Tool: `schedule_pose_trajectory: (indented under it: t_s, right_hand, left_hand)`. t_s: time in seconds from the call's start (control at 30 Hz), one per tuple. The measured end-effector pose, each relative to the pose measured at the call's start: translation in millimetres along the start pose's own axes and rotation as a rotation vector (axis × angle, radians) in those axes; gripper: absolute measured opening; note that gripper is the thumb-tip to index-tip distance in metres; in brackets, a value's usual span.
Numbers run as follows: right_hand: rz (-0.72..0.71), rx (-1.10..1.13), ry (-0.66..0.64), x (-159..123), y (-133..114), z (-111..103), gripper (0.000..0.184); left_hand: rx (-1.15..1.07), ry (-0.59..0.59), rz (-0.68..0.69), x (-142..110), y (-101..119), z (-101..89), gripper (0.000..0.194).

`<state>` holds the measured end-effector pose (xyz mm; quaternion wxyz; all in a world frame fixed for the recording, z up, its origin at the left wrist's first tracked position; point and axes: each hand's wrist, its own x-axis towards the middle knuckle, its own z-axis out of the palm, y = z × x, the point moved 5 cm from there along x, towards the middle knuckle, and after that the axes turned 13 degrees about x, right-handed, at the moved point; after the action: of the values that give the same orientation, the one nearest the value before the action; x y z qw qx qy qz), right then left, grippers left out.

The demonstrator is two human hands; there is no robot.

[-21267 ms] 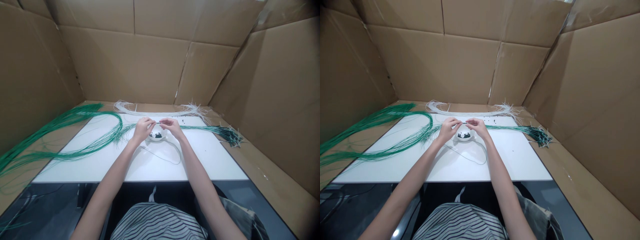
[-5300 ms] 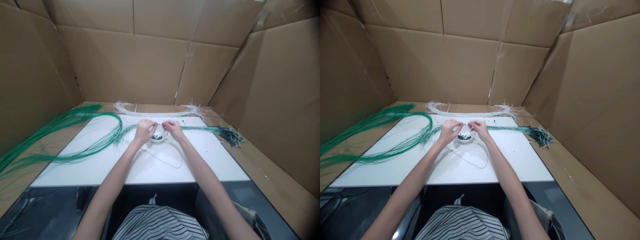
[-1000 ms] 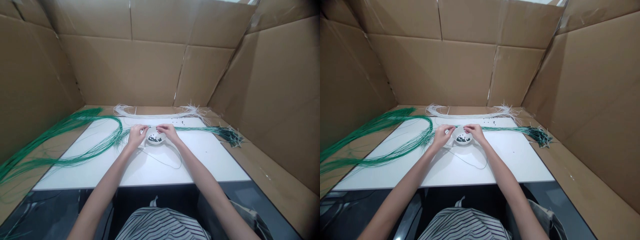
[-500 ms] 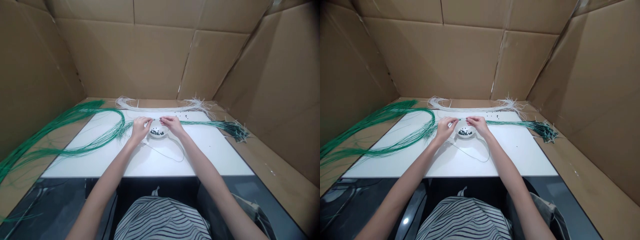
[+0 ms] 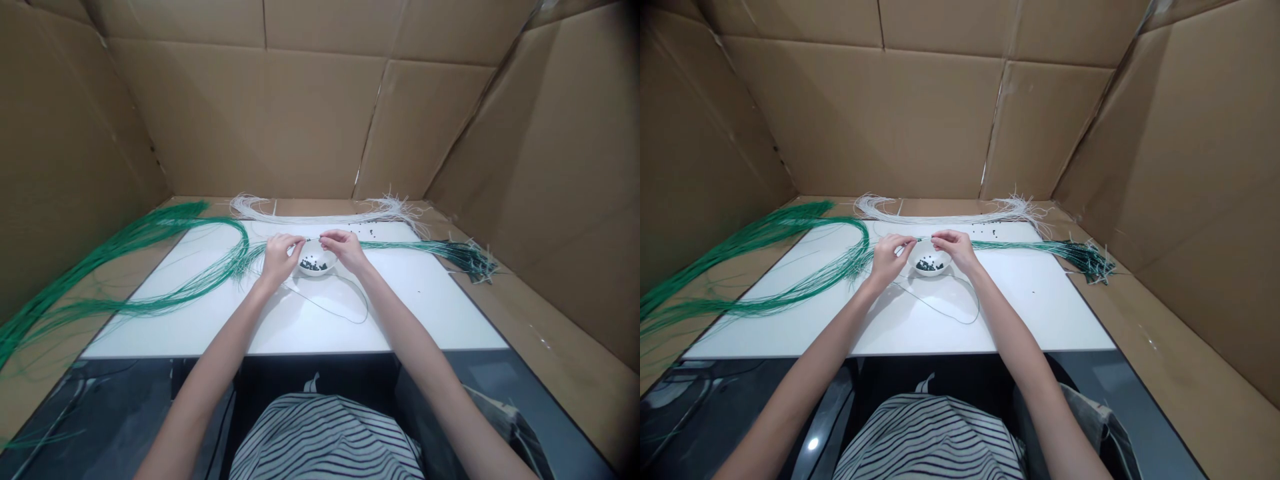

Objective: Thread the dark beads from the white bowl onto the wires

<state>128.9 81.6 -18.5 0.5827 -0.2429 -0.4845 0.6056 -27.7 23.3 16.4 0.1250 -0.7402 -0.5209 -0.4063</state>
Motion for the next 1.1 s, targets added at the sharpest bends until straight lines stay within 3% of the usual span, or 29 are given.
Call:
schedule_pose_trajectory:
  t_s: [0.53,0.73,0.87,1.1]
  right_hand:
    - [-0.093,-0.144,0.013,-3,-9,3,0.022]
    - [-0.154,-0.231,0.013,-5,-14,6,0.021]
    - [-0.218,-0.376,0.015,-7,-15,7,0.019]
    - [-0.479,-0.831,-0.08,-14,-21,16,0.011]
  left_hand:
    - [0.036,-0.006,-0.005,0,0,0.4,0.016]
    - [0.084,-0.009,0.053,0,1,0.8,0.018]
    - [0.166,-0.018,0.11,-2,2,3.7,0.019]
    - [0.248,-0.027,0.175,-4,4,6.7,0.02]
